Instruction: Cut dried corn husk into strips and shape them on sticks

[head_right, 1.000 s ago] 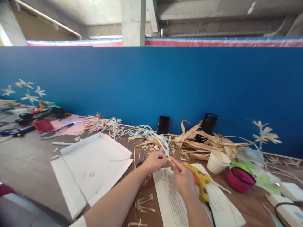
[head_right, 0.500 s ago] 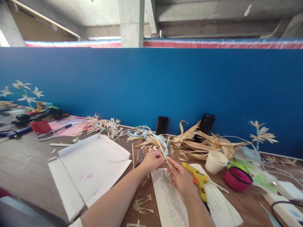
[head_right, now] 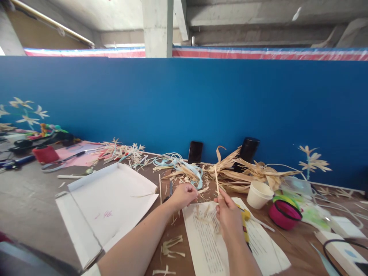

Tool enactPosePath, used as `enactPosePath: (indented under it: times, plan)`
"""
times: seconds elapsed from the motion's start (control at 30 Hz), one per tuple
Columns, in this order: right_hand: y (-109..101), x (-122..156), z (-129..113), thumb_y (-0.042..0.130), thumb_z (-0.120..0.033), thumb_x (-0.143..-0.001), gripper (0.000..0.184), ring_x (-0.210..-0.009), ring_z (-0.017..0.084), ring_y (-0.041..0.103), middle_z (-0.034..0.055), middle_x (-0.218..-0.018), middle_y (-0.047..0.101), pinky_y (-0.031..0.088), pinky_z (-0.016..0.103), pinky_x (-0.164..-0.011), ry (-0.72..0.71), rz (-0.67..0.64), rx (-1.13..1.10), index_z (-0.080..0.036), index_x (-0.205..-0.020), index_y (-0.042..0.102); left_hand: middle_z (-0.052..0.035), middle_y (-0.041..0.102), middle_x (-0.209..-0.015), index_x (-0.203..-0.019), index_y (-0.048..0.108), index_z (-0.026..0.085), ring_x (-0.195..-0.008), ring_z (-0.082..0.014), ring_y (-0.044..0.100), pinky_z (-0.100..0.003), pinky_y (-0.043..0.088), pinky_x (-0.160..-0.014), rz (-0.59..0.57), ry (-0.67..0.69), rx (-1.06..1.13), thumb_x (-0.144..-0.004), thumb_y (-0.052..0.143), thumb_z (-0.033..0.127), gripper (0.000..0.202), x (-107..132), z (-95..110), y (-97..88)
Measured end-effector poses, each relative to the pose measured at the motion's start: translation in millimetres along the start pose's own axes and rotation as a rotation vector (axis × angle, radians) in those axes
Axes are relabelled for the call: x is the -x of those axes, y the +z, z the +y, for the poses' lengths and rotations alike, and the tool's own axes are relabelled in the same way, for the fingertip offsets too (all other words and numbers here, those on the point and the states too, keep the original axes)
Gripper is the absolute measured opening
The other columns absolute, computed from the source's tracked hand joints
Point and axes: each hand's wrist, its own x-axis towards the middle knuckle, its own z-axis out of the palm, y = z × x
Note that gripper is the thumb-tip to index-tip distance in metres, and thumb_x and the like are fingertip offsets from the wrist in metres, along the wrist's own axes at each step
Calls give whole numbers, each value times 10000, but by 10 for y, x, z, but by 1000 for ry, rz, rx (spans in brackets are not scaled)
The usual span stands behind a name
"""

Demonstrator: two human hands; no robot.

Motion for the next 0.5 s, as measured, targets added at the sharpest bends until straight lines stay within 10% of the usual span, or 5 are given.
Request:
enactPosePath:
  times: [0.5]
  plan:
    - [79, 80, -74, 752, -427, -583, 349, -365, 38, 149, -134, -417, 208, 81, 196, -358, 99, -103, 39, -168, -728, 570, -4, 635, -678, -689, 632, 141, -637, -104, 546, -187, 392, -563, -146, 113, -117, -650, 535, 235, 141, 72, 40, 41]
